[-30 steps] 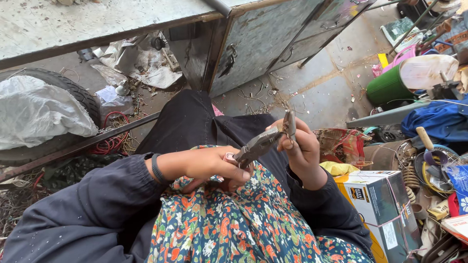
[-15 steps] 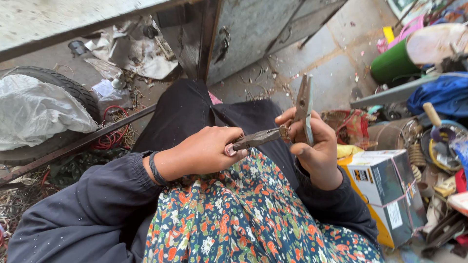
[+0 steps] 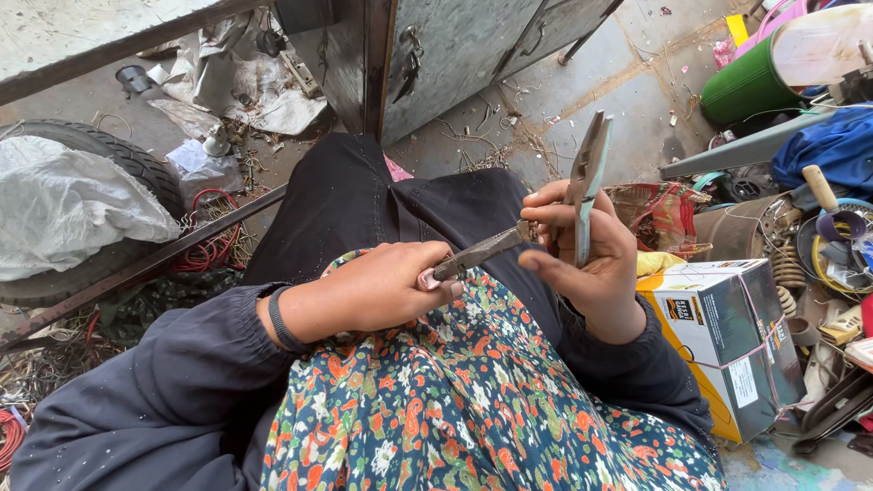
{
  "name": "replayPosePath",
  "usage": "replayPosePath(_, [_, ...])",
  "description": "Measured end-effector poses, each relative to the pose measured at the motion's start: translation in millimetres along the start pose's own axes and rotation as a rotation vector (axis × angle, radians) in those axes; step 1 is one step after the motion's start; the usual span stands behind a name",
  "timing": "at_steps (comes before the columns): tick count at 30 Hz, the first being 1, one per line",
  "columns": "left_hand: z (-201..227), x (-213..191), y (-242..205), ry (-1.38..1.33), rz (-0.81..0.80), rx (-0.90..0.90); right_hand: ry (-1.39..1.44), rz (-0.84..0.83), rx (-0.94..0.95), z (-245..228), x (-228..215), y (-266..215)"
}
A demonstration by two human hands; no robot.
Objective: The person uses two pliers to strip and twist the ends of a short wire segment. They repeatedly grip, pull, and rotate the wire to expose and compact the strands.
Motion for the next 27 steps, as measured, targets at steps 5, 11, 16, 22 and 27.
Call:
replayPosePath(5, [-1,3,1,-0.01,-0.047,0.009,-0.065,0.005,0.017,1,0,1])
replayPosePath(11, [-4,4,2,-0.084,-0.127,-0.005,-0.227,-0.001,0.056,-9,-1,2])
replayPosePath(16, [-8,3,1,-0.105,-0.14,0.074,-0.355,-0.042,0.044,-16,-4,6])
replayPosePath(22, [-10,4,-2,-0.1,-0.155,0.12,-0.397,-0.112,0.029,-20,-3,10])
replayPosePath(27, [-9,3,-3,-0.099,-0.173,0.103,-0.433,-0.155,-0.048,-17,1,11])
Point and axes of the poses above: each hand's wrist, its own y-axis towards the middle knuckle, its own x-axis out of the palm, z = x × y, the point moved 1 cm from there along y, towards the middle knuckle, and after that the axes turned 14 degrees about -z, right-handed, at the moved point
